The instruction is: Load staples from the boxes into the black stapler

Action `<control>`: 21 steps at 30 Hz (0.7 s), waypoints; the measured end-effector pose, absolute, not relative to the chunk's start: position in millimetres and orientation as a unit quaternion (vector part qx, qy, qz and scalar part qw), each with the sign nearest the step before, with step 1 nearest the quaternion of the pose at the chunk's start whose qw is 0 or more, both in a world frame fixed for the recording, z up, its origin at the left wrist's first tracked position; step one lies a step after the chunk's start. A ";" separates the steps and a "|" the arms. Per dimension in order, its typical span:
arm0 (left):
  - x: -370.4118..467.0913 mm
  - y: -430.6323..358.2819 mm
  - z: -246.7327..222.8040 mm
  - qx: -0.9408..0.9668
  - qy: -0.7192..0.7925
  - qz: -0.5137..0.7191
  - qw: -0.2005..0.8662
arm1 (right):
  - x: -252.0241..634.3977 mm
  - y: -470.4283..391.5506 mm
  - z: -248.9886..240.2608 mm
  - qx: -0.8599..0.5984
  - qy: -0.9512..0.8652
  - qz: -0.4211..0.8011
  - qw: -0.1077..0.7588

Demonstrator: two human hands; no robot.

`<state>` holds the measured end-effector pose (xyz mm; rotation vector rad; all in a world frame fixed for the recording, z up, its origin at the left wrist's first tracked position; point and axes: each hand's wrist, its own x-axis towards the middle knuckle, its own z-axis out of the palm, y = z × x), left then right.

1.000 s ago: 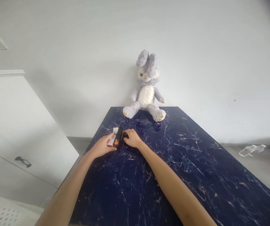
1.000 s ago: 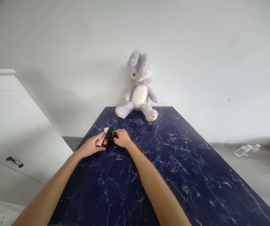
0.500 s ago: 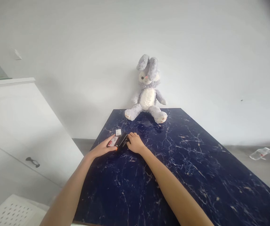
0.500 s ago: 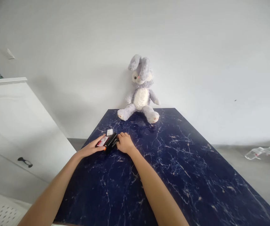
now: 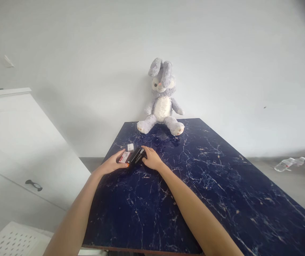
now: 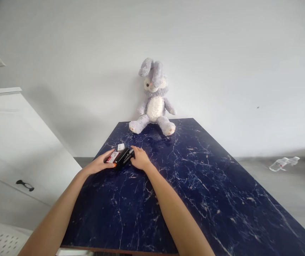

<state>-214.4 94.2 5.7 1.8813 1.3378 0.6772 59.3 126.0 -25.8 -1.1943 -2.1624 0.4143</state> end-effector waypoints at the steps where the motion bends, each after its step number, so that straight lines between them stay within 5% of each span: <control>1: -214.2 93.7 5.9 0.730 0.519 0.266 0.357 | 59.4 125.7 -25.7 -0.451 -0.820 0.155 0.318; 21: -183.8 81.2 13.4 0.709 0.605 0.321 0.169 | 58.9 121.4 -21.3 -0.500 -0.803 0.092 0.311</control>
